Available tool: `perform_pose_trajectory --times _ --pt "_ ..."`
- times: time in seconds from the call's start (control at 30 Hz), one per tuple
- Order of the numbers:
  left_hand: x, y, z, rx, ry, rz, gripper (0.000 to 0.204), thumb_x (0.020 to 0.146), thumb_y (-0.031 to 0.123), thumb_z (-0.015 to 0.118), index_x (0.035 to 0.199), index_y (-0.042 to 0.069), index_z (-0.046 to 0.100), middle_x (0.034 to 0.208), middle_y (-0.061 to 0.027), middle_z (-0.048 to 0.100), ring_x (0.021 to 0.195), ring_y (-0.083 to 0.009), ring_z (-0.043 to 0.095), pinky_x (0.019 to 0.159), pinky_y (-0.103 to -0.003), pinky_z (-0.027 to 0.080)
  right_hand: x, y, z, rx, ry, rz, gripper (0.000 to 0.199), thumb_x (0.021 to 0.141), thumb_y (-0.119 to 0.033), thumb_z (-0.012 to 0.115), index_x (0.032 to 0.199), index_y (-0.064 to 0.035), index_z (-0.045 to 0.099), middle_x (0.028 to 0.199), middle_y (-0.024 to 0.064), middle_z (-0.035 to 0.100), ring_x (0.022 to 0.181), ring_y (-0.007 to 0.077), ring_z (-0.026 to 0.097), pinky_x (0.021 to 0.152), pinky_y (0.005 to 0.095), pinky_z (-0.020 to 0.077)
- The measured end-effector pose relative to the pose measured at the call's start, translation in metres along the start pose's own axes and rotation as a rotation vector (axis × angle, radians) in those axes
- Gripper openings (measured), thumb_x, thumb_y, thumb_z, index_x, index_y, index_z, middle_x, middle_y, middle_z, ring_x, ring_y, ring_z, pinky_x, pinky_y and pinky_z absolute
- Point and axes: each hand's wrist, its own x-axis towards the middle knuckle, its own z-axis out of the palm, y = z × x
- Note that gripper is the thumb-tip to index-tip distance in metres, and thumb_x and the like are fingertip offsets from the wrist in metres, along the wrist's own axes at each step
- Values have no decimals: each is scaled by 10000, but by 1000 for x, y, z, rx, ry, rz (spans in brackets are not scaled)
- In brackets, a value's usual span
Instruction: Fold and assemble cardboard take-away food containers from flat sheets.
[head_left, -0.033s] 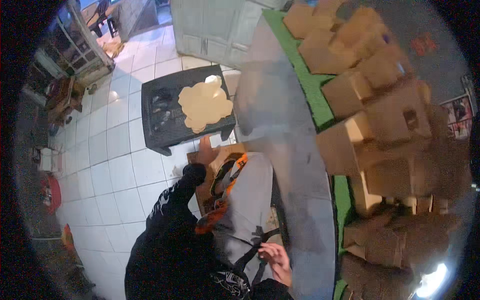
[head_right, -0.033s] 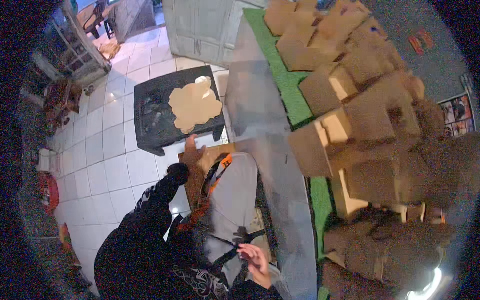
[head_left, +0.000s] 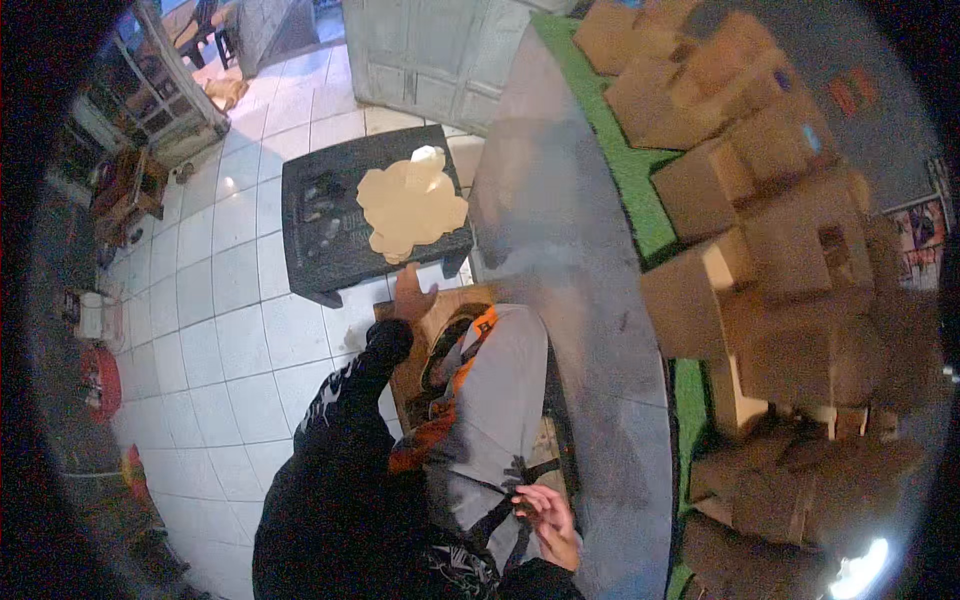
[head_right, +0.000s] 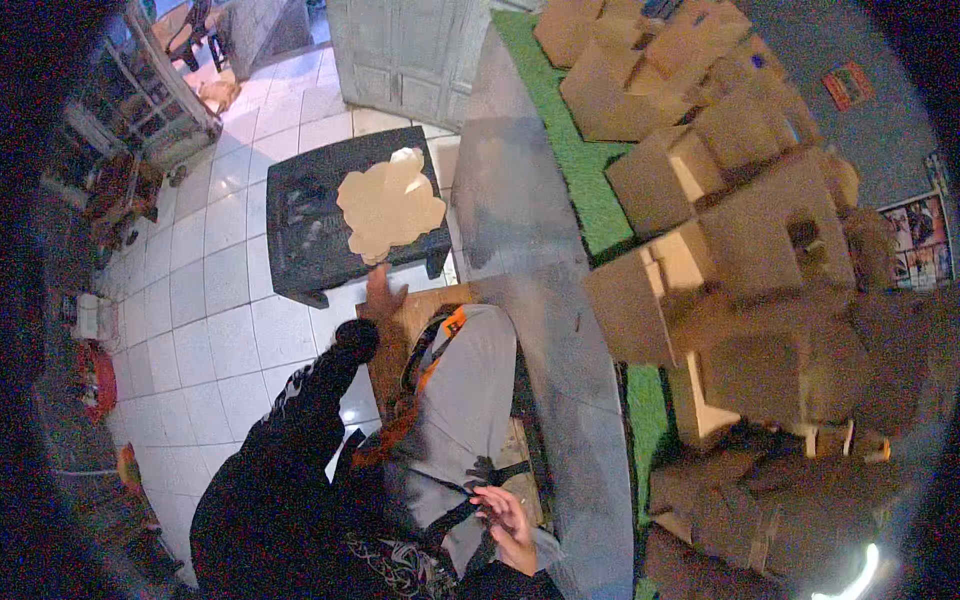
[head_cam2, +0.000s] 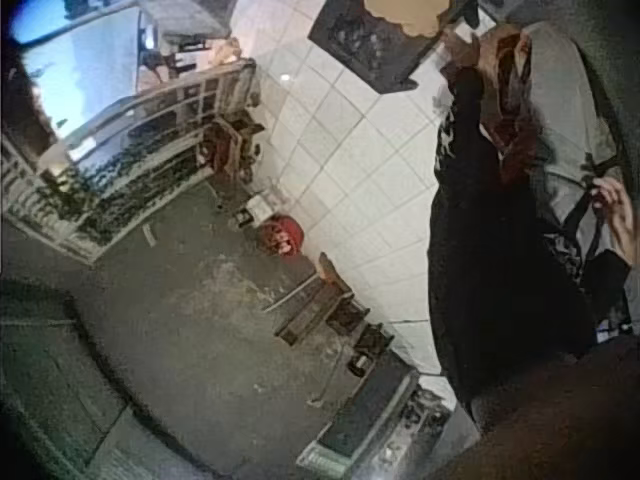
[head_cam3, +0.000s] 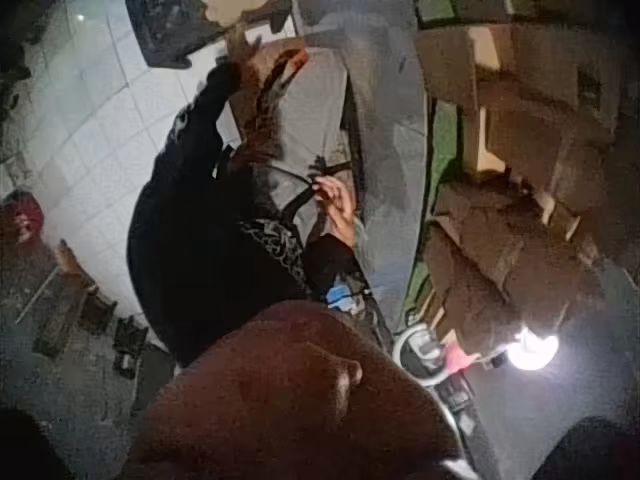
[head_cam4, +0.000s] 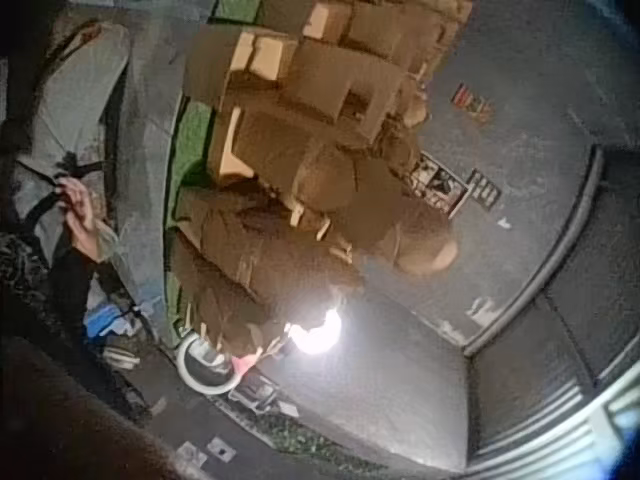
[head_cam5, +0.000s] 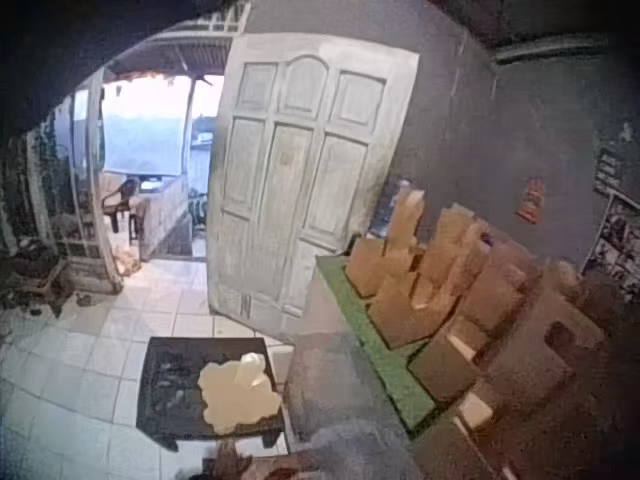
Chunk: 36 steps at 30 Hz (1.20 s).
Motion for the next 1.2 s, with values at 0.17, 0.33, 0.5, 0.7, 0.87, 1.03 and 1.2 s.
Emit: perform_pose_trajectory --times 0.17,0.33,0.5,0.7,0.87,1.03,1.2 --pt "47 -65 38 267 52 -294 660 643 272 767 1198 87 460 1153 -202 480 1085 -402 464 851 -503 435 25 29 1 99 98 77 611 879 -324 620 1344 -20 364 1299 174 475 1121 279 521 888 353 438" --pt "79 -112 52 471 -104 -291 838 658 341 772 1356 126 361 1383 -232 329 1236 -426 351 888 -554 410 24 36 6 273 210 130 567 882 -228 628 1342 -13 374 1290 167 482 1095 254 548 884 309 452" --pt "95 -138 64 537 -249 -194 829 708 416 729 1386 146 337 1416 -204 313 1277 -430 309 896 -576 394 41 26 17 99 357 289 606 867 -355 648 1344 -54 427 1288 87 508 1074 200 556 845 298 456" --pt "116 -146 73 548 -512 -210 400 753 338 679 1081 117 611 1101 -147 617 975 -354 601 749 -479 491 54 24 17 137 382 357 587 865 -317 662 1338 -55 432 1245 76 530 1041 178 565 806 270 461" --pt "127 -135 66 563 -222 30 150 746 242 672 754 93 652 779 -168 645 778 -334 642 655 -465 508 54 28 14 166 364 352 580 858 -279 676 1336 -61 429 1213 68 540 1013 162 571 771 249 464" --pt "141 -130 53 370 -287 -79 169 703 210 699 724 70 606 767 -200 622 768 -382 613 660 -470 500 54 29 16 168 352 315 565 869 -285 664 1339 -80 427 1229 63 529 1007 154 571 760 240 466" --pt "163 -129 39 114 -238 -61 177 778 190 633 826 29 577 833 -241 632 860 -411 614 718 -489 497 50 36 14 138 326 268 565 876 -303 654 1345 -94 418 1239 56 521 1007 143 565 761 231 465"
